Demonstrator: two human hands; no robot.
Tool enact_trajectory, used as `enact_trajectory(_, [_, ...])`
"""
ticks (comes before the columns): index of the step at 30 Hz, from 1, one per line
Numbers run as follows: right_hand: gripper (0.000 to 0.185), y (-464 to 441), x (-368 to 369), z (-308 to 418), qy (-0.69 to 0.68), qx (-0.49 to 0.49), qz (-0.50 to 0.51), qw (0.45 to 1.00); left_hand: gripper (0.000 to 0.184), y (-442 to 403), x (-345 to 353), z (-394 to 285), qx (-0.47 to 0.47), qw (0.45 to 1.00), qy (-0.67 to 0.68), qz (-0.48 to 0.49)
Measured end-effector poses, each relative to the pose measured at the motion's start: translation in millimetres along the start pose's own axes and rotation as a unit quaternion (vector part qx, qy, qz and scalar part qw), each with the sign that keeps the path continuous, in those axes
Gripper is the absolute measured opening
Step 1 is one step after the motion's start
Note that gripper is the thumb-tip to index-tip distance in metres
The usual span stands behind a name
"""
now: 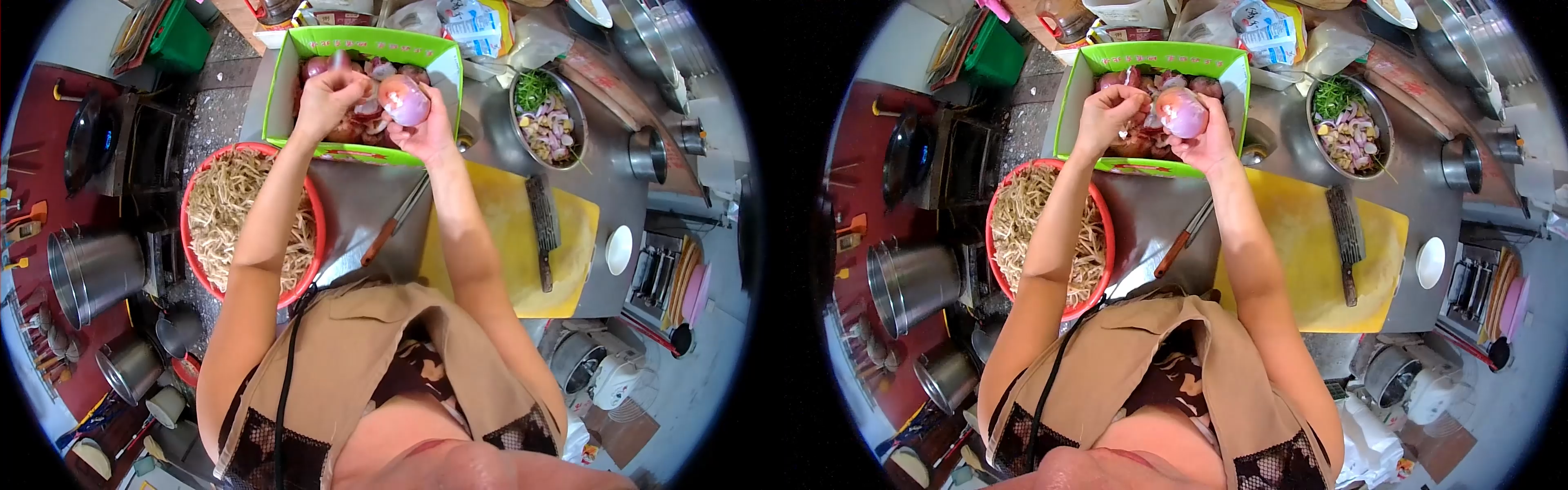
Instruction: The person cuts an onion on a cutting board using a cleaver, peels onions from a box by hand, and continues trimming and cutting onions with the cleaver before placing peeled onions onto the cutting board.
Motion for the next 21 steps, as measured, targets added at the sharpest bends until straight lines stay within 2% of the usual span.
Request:
enact_trajectory(1, [0.049,0.0,-3.3,0.6,0.006,-0.002,-0.010,1.000,0.013,-3.3,-6.8,15.6,-0.042,0.999,0.024,-0.022])
enact_trajectory(2, [0.049,0.4,-6.7,1.8,0.013,-0.005,-0.020,1.000,0.013,-4.5,-10.1,20.5,-0.041,0.999,0.024,-0.021])
enact_trajectory(3, [0.049,2.0,-4.0,0.6,0.013,-0.006,-0.020,1.000,0.015,-5.1,-18.4,12.1,0.021,0.961,-0.271,-0.052])
enact_trajectory(4, [0.047,4.7,-1.1,3.0,0.043,-0.043,-0.036,0.998,0.018,-2.6,-17.9,6.1,0.080,0.834,-0.541,-0.078])
enact_trajectory(5, [0.049,6.9,1.0,6.0,0.072,-0.079,-0.050,0.993,0.026,6.8,-16.8,6.2,0.148,0.791,-0.580,-0.123])
enact_trajectory(6, [0.049,6.3,2.9,3.6,0.074,-0.079,-0.048,0.993,0.026,8.7,-14.9,1.5,0.149,0.791,-0.581,-0.125])
enact_trajectory(8, [0.056,10.7,9.4,12.9,0.144,-0.163,-0.024,0.976,0.024,19.2,-8.2,-24.5,0.202,0.874,-0.415,-0.150])
enact_trajectory(9, [0.057,8.2,5.0,13.3,0.134,-0.151,-0.012,0.979,0.017,20.3,-7.0,-19.9,0.135,0.921,-0.334,-0.145])
enact_trajectory(10, [0.057,9.4,2.5,11.8,0.132,-0.151,-0.016,0.980,0.017,25.1,-1.4,-26.9,0.131,0.922,-0.334,-0.142])
enact_trajectory(13, [0.060,8.9,2.6,15.2,0.157,-0.181,-0.021,0.971,0.012,35.1,12.2,-61.1,0.247,0.906,-0.314,-0.143])
enact_trajectory(18, [0.059,8.1,6.9,15.3,0.170,-0.204,-0.016,0.964,0.011,36.6,21.6,-63.2,0.274,0.877,-0.374,-0.125])
enact_trajectory(21, [0.059,9.8,8.7,14.2,0.198,-0.209,-0.020,0.957,0.010,33.8,22.2,-60.0,0.246,0.848,-0.453,-0.125])
Point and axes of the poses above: each hand's wrist, its own y-axis away from the middle knuckle, its own x-axis out of the palm, z = x × y, the point moved 9 cm from there along -y, towards the middle knuckle, and after that the axes turned 10 degrees about -y, right-handed, at the moved point
